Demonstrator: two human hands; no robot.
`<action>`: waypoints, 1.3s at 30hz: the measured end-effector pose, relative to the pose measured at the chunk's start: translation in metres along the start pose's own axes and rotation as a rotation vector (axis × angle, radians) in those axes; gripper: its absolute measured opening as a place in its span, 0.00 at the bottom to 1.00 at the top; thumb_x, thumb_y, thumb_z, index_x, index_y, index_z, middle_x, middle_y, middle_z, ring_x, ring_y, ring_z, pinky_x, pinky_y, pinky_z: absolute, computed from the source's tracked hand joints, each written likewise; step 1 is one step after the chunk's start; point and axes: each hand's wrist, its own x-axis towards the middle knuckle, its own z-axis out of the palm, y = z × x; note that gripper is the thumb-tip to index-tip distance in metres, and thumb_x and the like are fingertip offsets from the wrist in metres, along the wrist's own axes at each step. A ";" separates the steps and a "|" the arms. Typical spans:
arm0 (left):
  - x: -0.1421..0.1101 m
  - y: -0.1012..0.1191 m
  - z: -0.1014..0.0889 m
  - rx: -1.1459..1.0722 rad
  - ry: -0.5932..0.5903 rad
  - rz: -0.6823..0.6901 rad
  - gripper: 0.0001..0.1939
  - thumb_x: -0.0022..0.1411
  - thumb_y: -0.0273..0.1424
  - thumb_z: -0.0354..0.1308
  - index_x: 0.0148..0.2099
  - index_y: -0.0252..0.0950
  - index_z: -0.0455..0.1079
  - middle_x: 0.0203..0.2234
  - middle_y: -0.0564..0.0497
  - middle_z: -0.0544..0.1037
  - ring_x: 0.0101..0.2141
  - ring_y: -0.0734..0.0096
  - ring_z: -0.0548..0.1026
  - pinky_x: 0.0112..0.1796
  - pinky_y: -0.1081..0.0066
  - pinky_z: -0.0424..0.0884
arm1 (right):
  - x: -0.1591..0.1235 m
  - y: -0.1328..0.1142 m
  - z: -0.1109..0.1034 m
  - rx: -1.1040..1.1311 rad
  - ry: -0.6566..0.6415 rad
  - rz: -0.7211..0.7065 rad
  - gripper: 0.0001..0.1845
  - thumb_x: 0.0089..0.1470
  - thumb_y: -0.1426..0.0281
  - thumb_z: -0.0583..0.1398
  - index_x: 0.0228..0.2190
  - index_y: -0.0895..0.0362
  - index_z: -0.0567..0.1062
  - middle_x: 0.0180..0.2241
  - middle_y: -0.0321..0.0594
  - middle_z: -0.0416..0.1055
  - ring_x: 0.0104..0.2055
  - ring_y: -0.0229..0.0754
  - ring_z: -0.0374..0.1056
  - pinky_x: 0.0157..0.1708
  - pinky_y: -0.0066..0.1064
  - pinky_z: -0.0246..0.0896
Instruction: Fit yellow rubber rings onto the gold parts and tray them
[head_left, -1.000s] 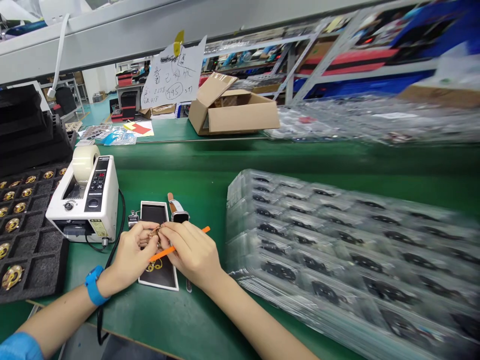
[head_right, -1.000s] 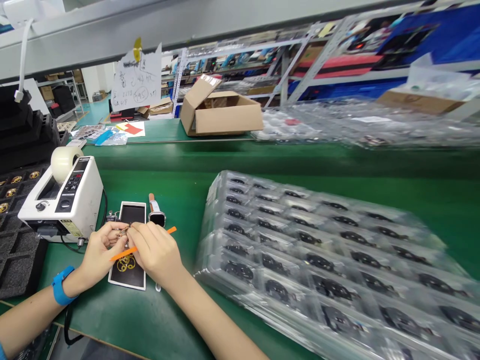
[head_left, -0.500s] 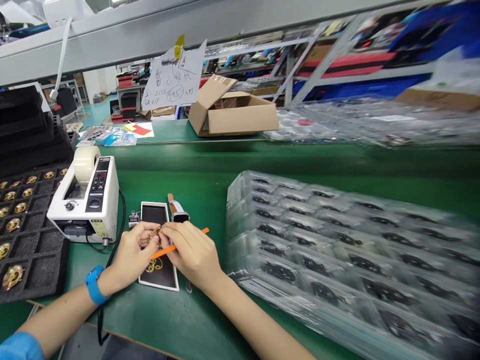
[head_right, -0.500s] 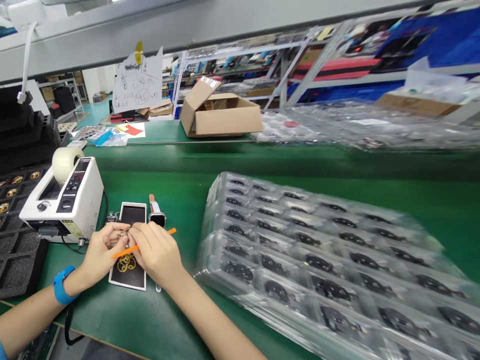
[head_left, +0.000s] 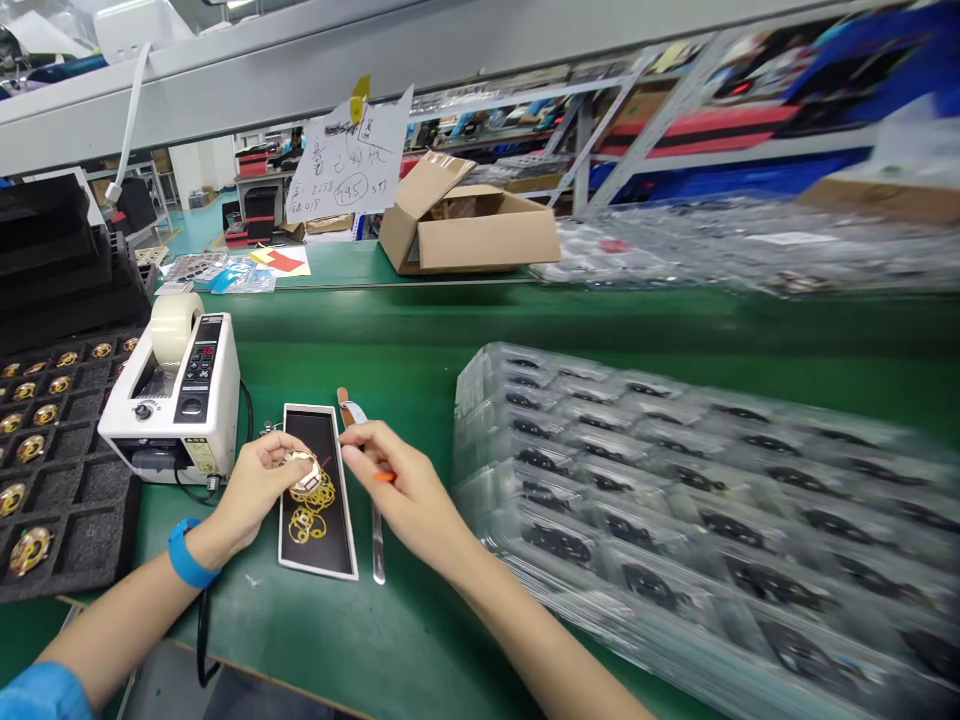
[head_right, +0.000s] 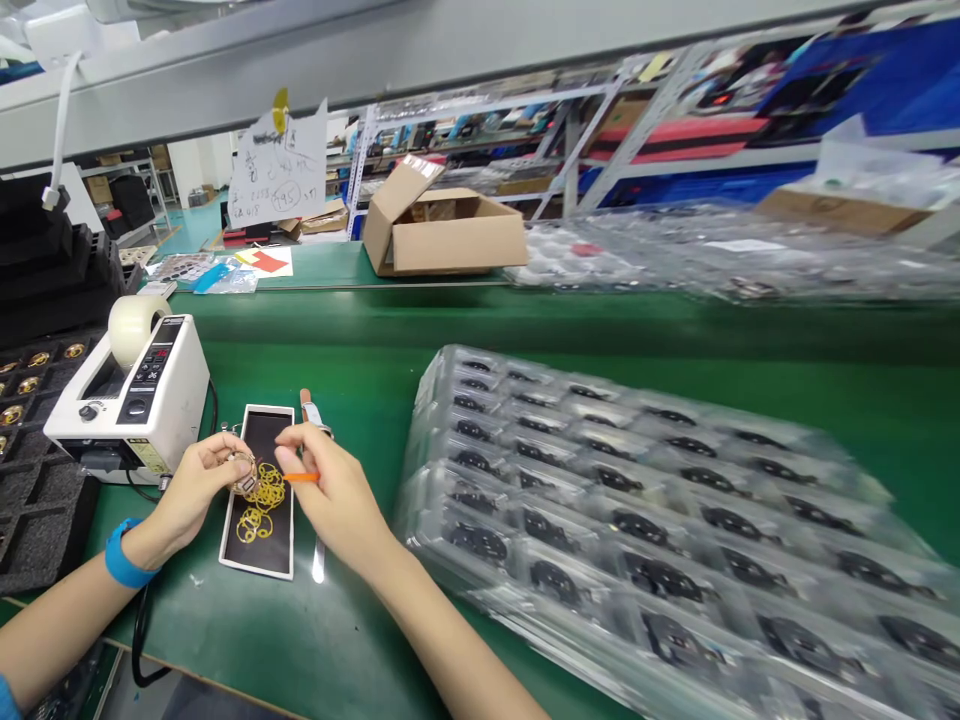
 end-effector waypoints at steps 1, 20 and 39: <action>0.000 0.001 -0.001 0.004 -0.025 0.003 0.10 0.46 0.31 0.64 0.30 0.32 0.68 0.21 0.55 0.73 0.23 0.79 0.70 0.27 0.77 0.66 | 0.001 0.000 -0.001 0.027 -0.107 0.011 0.06 0.60 0.69 0.51 0.32 0.54 0.67 0.23 0.31 0.63 0.21 0.34 0.58 0.22 0.26 0.56; -0.001 -0.004 -0.007 0.420 0.036 0.343 0.11 0.60 0.35 0.56 0.31 0.33 0.73 0.21 0.53 0.66 0.24 0.75 0.65 0.24 0.74 0.63 | 0.005 -0.002 0.006 0.429 -0.129 0.468 0.26 0.51 0.48 0.54 0.17 0.56 0.62 0.15 0.29 0.52 0.17 0.32 0.45 0.18 0.27 0.43; -0.072 -0.007 -0.081 -0.162 0.595 0.052 0.22 0.51 0.45 0.62 0.38 0.30 0.71 0.15 0.58 0.66 0.13 0.83 0.59 0.15 0.79 0.50 | -0.002 0.011 0.006 -0.073 0.105 -0.072 0.08 0.56 0.68 0.55 0.26 0.54 0.69 0.27 0.38 0.72 0.28 0.40 0.68 0.26 0.29 0.60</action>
